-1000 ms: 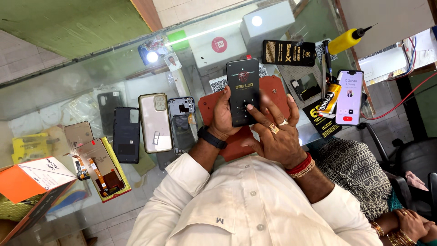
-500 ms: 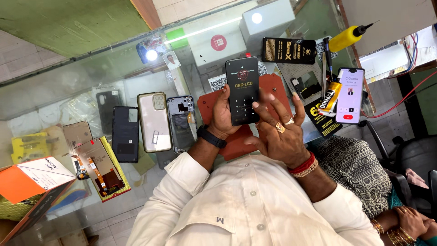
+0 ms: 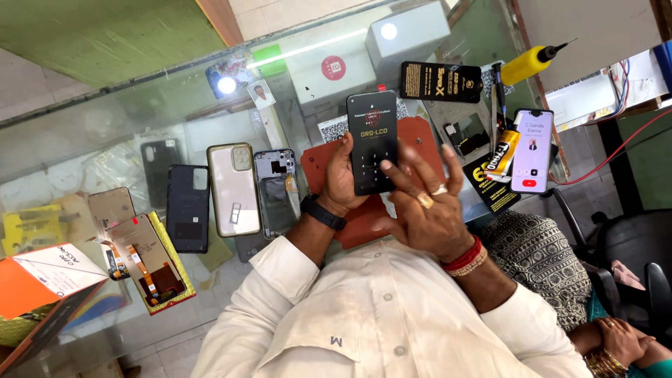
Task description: The person works on a disassembled smartphone at a glass counter, handling a replacement display part from a box and connecting its flex cable to the phone. They then power the phone on, hold it while it boots, and tap and swipe on the screen to test it.
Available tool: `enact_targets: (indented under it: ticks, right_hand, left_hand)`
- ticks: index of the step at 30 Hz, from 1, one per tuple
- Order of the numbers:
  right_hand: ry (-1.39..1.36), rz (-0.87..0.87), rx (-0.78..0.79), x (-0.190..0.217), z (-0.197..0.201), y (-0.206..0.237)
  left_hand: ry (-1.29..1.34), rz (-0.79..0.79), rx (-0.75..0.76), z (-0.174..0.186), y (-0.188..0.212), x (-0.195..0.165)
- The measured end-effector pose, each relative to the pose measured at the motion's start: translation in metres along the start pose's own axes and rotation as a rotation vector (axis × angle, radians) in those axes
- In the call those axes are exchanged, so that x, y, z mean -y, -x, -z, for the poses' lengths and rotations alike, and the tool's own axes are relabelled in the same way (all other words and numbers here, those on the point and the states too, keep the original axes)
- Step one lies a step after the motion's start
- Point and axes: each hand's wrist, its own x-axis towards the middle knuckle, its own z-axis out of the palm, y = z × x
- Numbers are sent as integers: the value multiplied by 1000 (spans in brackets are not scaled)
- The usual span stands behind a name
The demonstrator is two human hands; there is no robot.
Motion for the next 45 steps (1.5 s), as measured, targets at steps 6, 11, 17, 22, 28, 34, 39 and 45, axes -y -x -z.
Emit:
enact_targets:
  ticks: [6, 11, 17, 22, 28, 34, 39, 45]
  right_hand:
    - [29, -42, -33, 0, 1, 2]
    - [-6, -19, 9, 3, -6, 0]
    - [-8, -13, 57, 4, -8, -1]
    - [4, -20, -10, 3, -3, 2]
    - [22, -46, -56, 1, -4, 8]
    - [1, -25, -16, 4, -9, 7]
    - [4, -29, 44, 5, -10, 2]
    - [41, -92, -48, 1, -3, 9]
  left_hand:
    - [69, 24, 109, -1, 2, -3]
    - [45, 9, -11, -1, 1, 1]
    - [9, -6, -20, 1, 2, 2]
    - [16, 12, 2, -2, 2, 1]
    - [61, 35, 39, -2, 2, 0]
    - [54, 19, 41, 0, 2, 2]
    - [56, 25, 0, -1, 3, 3]
    - [78, 33, 24, -6, 3, -2]
